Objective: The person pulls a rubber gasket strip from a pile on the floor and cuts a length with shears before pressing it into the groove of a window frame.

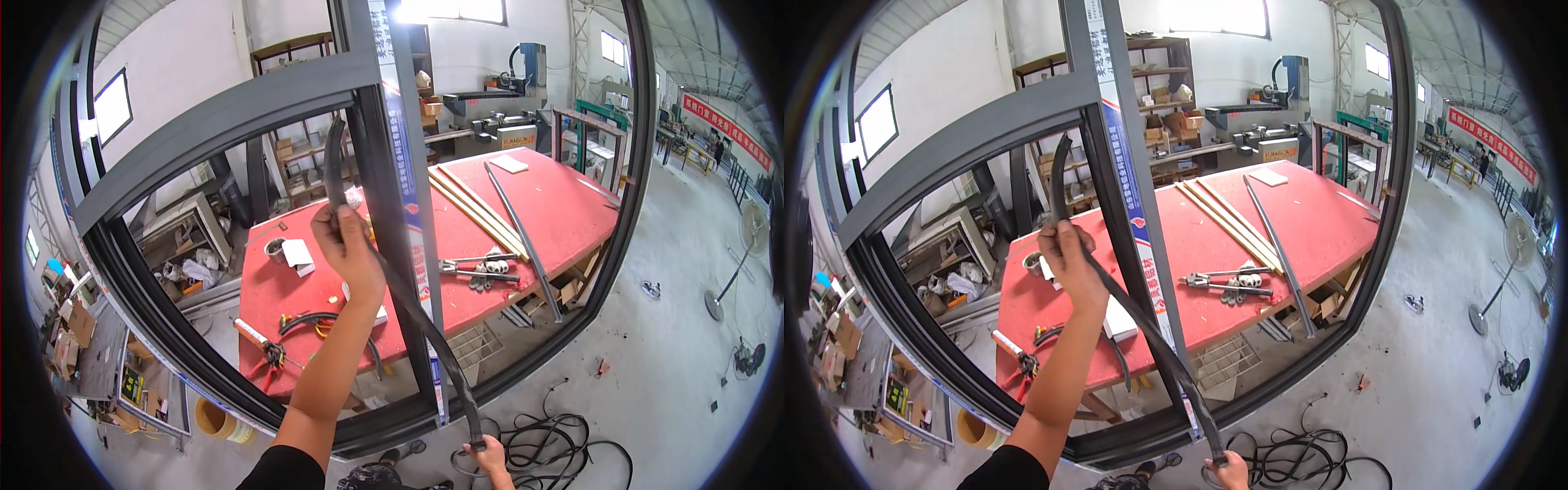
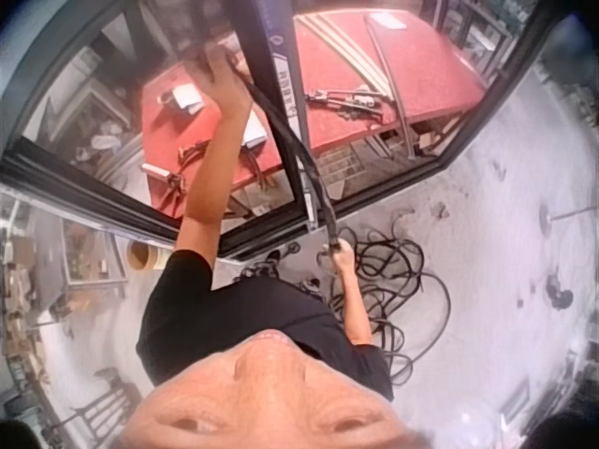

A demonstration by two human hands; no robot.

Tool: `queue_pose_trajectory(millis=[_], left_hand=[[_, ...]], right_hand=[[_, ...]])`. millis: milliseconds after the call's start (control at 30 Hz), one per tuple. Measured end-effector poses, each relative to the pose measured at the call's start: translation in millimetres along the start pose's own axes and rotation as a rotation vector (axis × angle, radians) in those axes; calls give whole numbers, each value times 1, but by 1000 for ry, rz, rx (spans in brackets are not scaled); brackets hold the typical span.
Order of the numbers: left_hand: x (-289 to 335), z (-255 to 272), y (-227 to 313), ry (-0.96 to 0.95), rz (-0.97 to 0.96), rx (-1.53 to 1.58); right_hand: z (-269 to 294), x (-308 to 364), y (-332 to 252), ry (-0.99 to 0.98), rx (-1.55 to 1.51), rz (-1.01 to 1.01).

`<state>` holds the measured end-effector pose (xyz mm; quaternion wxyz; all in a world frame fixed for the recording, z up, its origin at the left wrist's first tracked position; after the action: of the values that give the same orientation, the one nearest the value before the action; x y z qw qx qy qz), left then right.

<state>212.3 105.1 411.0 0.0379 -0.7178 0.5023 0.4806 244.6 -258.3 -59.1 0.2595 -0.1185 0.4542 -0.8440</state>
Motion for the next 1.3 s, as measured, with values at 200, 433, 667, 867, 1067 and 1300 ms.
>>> queue_pose_trajectory(millis=[200, 433, 667, 867, 1067, 1300], left_hand=[[-8, -11, -20, -167, -237, -198], [-8, -35, -21, -270, -313, -172], [-13, -51, -47, -419, -63, -379], [-22, -55, -34, -467, -155, -822], [-28, -62, -26, -404, -72, -962], [-26, -83, -15, -453, -372, -1021]], right_hand=[[-56, -32, -15, 24, -129, -111], [-65, -43, -36, 16, -94, -133], [-60, -27, -10, 104, 45, -127], [-62, -23, -12, 89, 42, -87], [-72, -19, -9, 51, 38, -76], [-77, -20, -15, -5, 8, -94]])
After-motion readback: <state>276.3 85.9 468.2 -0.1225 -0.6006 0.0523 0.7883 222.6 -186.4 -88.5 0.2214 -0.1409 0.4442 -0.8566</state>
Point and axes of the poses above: each hand's wrist, its own x-axis away from the middle knuckle, its own z-axis out of the back of the hand, y = z × x, the point moved 10 cm from there along -x, towards the middle knuckle, and after that the axes turned 3 degrees about -y, right-handed, at the moved point
